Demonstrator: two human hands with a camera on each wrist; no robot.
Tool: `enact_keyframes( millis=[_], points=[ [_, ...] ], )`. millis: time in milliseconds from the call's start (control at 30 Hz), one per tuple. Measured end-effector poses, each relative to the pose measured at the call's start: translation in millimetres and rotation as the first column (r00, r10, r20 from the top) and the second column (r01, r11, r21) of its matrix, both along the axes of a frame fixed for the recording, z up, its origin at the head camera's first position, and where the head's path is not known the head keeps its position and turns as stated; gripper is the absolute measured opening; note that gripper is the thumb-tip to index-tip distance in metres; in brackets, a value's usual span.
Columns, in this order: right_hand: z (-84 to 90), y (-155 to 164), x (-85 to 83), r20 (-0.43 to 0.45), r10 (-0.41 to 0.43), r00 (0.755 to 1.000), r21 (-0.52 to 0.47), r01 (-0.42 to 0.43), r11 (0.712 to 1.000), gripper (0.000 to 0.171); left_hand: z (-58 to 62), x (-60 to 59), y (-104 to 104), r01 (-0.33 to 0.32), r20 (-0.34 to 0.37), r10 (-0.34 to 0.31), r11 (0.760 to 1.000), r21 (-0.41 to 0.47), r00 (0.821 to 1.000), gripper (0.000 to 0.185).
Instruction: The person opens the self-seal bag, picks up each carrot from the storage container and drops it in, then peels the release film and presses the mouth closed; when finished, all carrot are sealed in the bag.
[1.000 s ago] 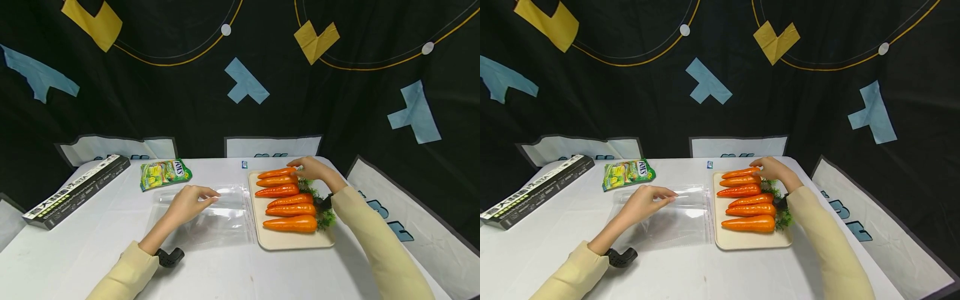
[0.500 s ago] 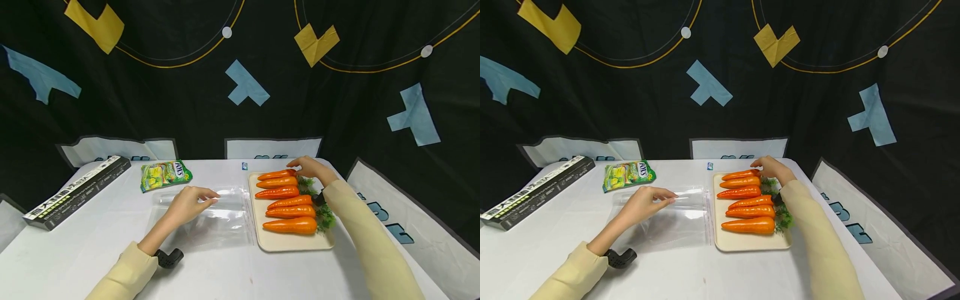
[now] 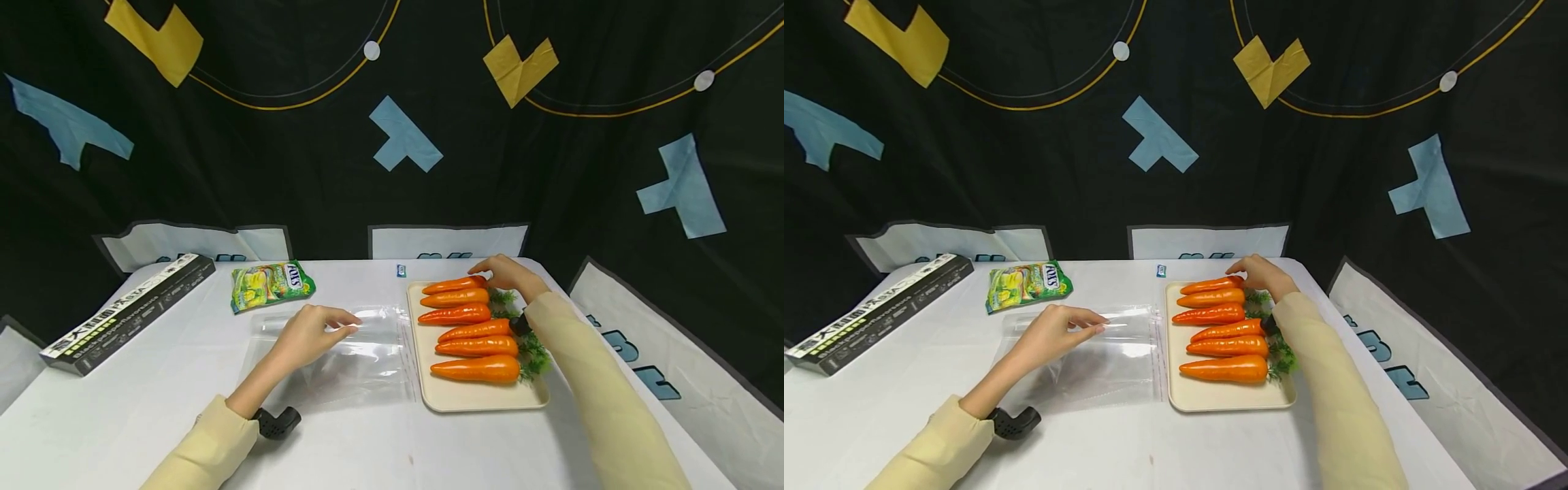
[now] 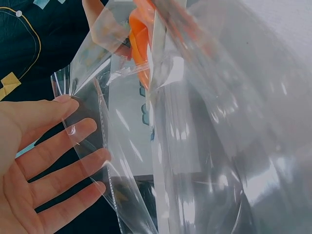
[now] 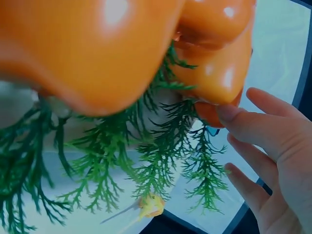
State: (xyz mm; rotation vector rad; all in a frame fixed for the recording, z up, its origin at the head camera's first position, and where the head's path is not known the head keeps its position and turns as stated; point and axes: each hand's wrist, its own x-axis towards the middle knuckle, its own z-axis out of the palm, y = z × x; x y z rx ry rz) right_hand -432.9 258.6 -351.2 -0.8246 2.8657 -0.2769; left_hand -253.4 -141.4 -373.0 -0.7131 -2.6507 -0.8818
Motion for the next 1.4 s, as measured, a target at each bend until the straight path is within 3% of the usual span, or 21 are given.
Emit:
enact_keyframes(
  millis=[267, 467, 800, 1000, 1267, 1400],
  points=[
    [1.0, 1, -4.8, 0.011, -0.019, 1.000, -0.013, 0.019, 1.000, 0.038, 5.7, -0.3, 1, 0.013, -0.024, -0.013, 1.000, -0.011, 1.000, 0.014],
    [-1.0, 0, -5.6, -0.024, 0.046, 0.999, -0.051, -0.047, 0.998, 0.034, 6.9, 1.0, 0, 0.007, -0.010, -0.007, 1.000, -0.011, 1.000, 0.014],
    [-2.4, 0, -5.1, -0.084, 0.105, 0.991, -0.030, -0.107, 0.994, 0.025, 8.2, 2.9, -1, 0.005, -0.004, -0.005, 1.000, -0.014, 1.000, 0.014],
    [2.6, 1, 2.6, -0.220, 0.166, 0.961, -0.032, -0.177, 0.984, 0.014, 3.2, 5.7, -2, -0.008, -0.007, 0.008, 1.000, -0.013, 1.000, 0.014],
    [18.7, 11, 24.8, -0.375, 0.087, 0.923, -0.062, -0.119, 0.991, 0.032, -1.8, 5.7, 1, -0.021, -0.008, 0.021, 1.000, -0.001, 1.000, 0.013],
    [25.6, 9, 36.0, -0.434, 0.105, 0.895, -0.095, -0.162, 0.982, 0.034, -0.3, 4.5, 2, -0.028, -0.015, 0.028, 1.000, -0.002, 0.999, 0.013]
  ],
)
